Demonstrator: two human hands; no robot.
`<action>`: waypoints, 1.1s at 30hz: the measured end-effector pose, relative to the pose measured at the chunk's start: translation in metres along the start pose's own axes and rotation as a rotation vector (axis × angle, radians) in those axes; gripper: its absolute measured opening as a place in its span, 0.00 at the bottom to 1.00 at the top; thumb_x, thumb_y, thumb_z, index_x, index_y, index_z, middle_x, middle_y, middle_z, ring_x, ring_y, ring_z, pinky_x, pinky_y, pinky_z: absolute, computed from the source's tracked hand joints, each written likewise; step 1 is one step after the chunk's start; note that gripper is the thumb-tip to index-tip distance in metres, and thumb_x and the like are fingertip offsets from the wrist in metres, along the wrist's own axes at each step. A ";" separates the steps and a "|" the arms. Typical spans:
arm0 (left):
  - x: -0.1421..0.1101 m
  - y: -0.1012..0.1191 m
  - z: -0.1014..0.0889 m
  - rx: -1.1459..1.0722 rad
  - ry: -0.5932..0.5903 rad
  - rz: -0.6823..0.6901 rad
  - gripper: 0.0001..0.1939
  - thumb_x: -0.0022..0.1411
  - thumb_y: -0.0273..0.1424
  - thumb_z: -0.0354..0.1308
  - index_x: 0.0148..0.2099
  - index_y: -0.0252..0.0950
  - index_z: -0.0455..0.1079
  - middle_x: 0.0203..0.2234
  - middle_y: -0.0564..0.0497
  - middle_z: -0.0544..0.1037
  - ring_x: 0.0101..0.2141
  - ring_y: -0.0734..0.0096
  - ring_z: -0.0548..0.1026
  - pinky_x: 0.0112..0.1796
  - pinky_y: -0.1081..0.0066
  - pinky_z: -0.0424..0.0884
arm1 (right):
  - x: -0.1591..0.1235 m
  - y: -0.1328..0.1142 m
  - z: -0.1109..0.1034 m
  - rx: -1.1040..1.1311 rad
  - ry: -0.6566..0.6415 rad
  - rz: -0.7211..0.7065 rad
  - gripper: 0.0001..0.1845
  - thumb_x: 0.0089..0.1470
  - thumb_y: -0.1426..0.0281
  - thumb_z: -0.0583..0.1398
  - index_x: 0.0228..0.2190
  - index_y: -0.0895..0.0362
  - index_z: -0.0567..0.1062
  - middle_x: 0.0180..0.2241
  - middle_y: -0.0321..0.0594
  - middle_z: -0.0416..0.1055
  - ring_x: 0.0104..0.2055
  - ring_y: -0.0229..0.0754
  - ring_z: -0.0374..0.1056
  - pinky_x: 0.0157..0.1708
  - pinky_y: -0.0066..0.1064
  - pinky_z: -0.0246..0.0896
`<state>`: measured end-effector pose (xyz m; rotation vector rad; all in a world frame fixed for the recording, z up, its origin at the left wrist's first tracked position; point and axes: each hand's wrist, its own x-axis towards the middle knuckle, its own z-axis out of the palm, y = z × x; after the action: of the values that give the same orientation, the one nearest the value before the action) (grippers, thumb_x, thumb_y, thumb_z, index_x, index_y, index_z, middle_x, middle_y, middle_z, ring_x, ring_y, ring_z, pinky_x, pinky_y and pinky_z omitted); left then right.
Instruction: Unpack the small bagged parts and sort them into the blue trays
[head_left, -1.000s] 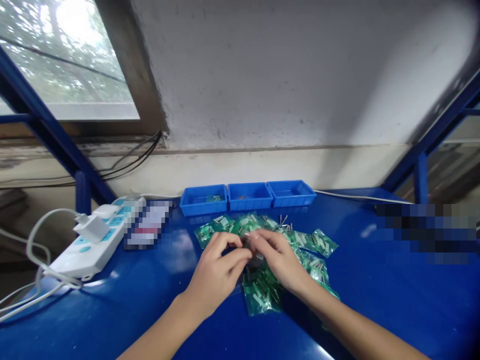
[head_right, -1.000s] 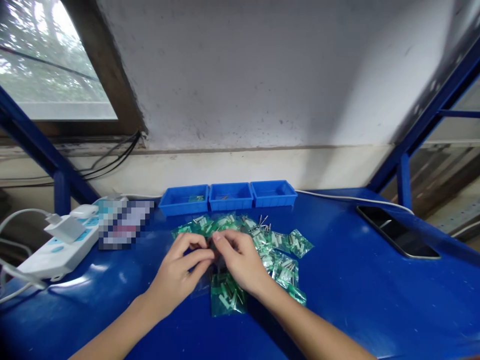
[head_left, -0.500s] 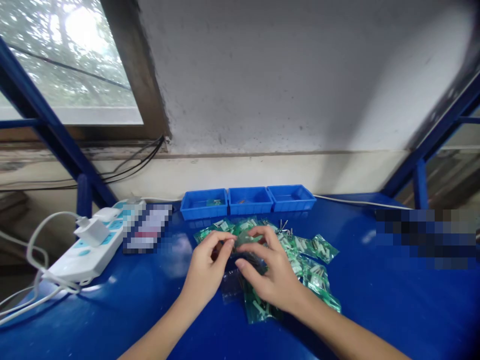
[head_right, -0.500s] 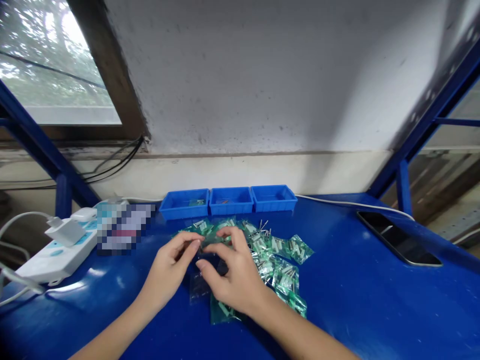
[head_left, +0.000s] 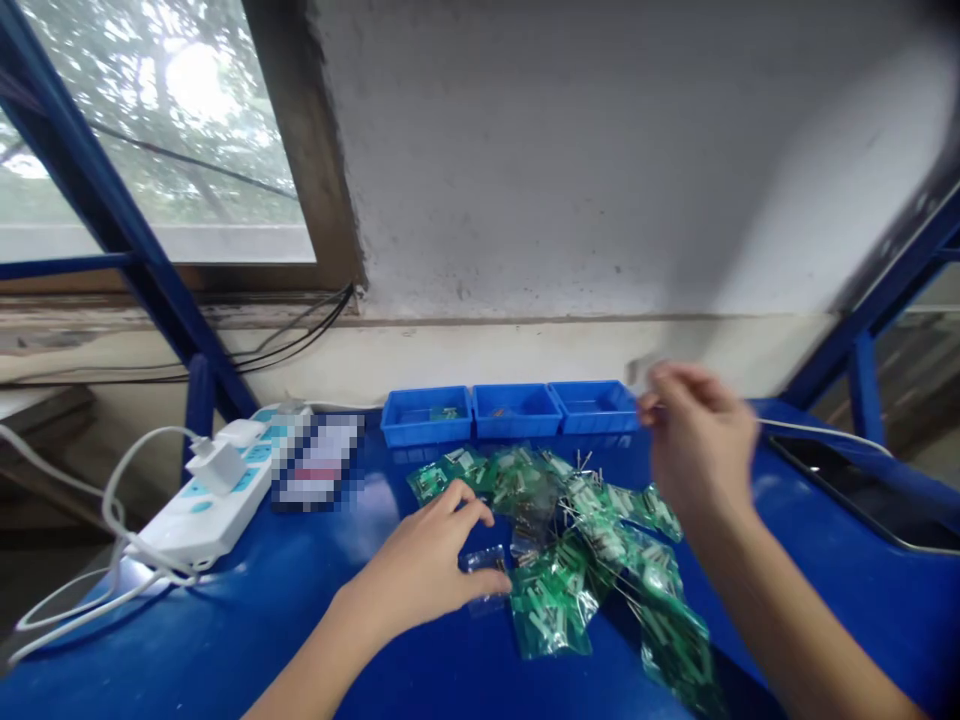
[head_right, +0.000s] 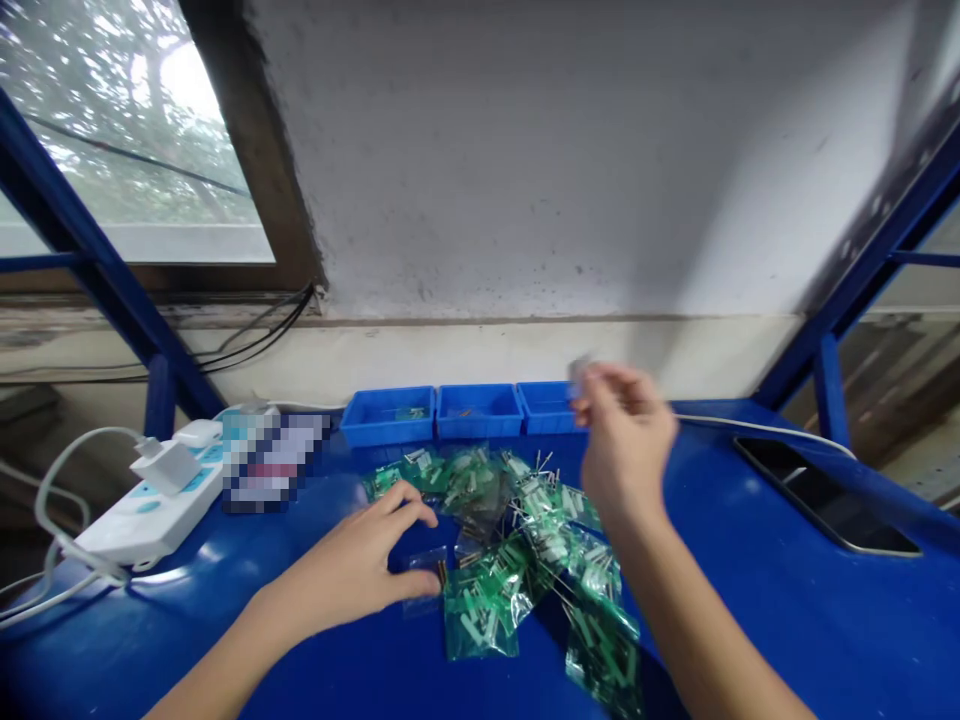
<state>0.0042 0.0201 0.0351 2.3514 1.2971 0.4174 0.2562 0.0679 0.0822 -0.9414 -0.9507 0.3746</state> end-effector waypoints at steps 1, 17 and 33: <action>-0.001 -0.002 -0.001 0.012 -0.038 -0.017 0.21 0.50 0.46 0.61 0.44 0.43 0.69 0.40 0.49 0.68 0.28 0.68 0.72 0.21 0.74 0.63 | 0.011 -0.010 -0.004 -0.006 0.147 -0.203 0.06 0.49 0.67 0.61 0.32 0.54 0.72 0.26 0.36 0.64 0.24 0.36 0.60 0.24 0.32 0.54; 0.012 -0.009 0.021 -0.025 0.360 -0.059 0.08 0.58 0.22 0.49 0.37 0.40 0.61 0.30 0.53 0.72 0.31 0.68 0.72 0.30 0.71 0.64 | -0.071 0.031 0.025 -0.648 -0.861 -0.166 0.17 0.58 0.59 0.51 0.31 0.55 0.75 0.28 0.41 0.71 0.35 0.45 0.64 0.36 0.37 0.55; 0.011 0.001 0.028 -0.092 0.649 0.246 0.13 0.62 0.19 0.45 0.31 0.36 0.68 0.39 0.49 0.59 0.35 0.73 0.67 0.37 0.69 0.67 | -0.083 0.020 0.027 0.104 -0.923 0.623 0.12 0.48 0.61 0.61 0.24 0.57 0.69 0.19 0.29 0.56 0.20 0.31 0.50 0.21 0.25 0.46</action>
<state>0.0230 0.0236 0.0121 2.3884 1.1934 1.3737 0.1902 0.0389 0.0289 -0.9571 -1.4247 1.4598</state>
